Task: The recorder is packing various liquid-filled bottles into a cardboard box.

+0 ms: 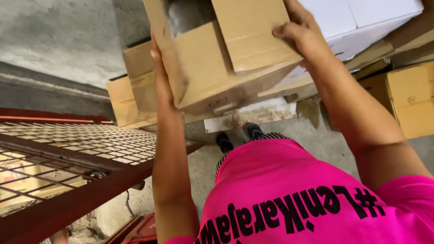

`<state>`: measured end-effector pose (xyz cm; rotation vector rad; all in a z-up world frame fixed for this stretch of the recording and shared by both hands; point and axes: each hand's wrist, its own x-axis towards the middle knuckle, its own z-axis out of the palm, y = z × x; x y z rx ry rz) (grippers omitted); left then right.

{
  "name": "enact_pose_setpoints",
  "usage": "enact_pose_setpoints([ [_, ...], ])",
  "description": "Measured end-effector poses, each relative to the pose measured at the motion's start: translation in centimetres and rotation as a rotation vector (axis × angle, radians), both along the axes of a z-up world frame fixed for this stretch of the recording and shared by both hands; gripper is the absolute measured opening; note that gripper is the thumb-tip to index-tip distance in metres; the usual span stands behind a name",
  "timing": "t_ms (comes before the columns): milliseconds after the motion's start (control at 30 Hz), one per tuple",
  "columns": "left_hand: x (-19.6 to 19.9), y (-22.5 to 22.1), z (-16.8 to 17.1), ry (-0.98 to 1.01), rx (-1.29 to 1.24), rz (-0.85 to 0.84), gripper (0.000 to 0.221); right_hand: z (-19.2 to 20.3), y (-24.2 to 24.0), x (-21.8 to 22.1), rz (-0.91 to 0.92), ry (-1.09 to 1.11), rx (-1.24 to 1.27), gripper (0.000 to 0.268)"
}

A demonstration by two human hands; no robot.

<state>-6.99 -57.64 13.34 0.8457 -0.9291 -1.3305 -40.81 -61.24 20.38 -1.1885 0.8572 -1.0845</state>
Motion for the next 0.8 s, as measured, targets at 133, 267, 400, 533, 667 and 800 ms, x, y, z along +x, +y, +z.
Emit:
enact_pose_setpoints([
  [133,-1.6,1.6,5.4,0.088,-0.009,0.008,0.085,0.5,2.0,-0.6,-0.154,0.241,-0.156,0.074],
  [267,-2.5,8.5,5.7,-0.655,-0.364,0.160,0.093,1.9,7.5,-1.0,-0.212,0.772,-0.565,0.066],
  [400,-2.7,8.1,4.1,-0.914,-0.529,0.285,0.088,1.3,7.2,0.0,-0.147,0.968,-0.771,0.085],
  [533,-3.2,5.5,4.0,-0.937,-0.658,0.438,0.082,0.7,6.2,0.1,-0.220,1.086,-0.810,0.080],
  [667,-2.9,4.8,4.0,-0.950,-0.652,0.418,0.079,0.9,5.8,0.0,-0.188,1.126,-0.818,0.077],
  [800,-2.6,4.0,4.0,-0.966,-0.660,0.430,0.076,1.2,5.2,0.0,-0.176,1.076,-0.805,0.075],
])
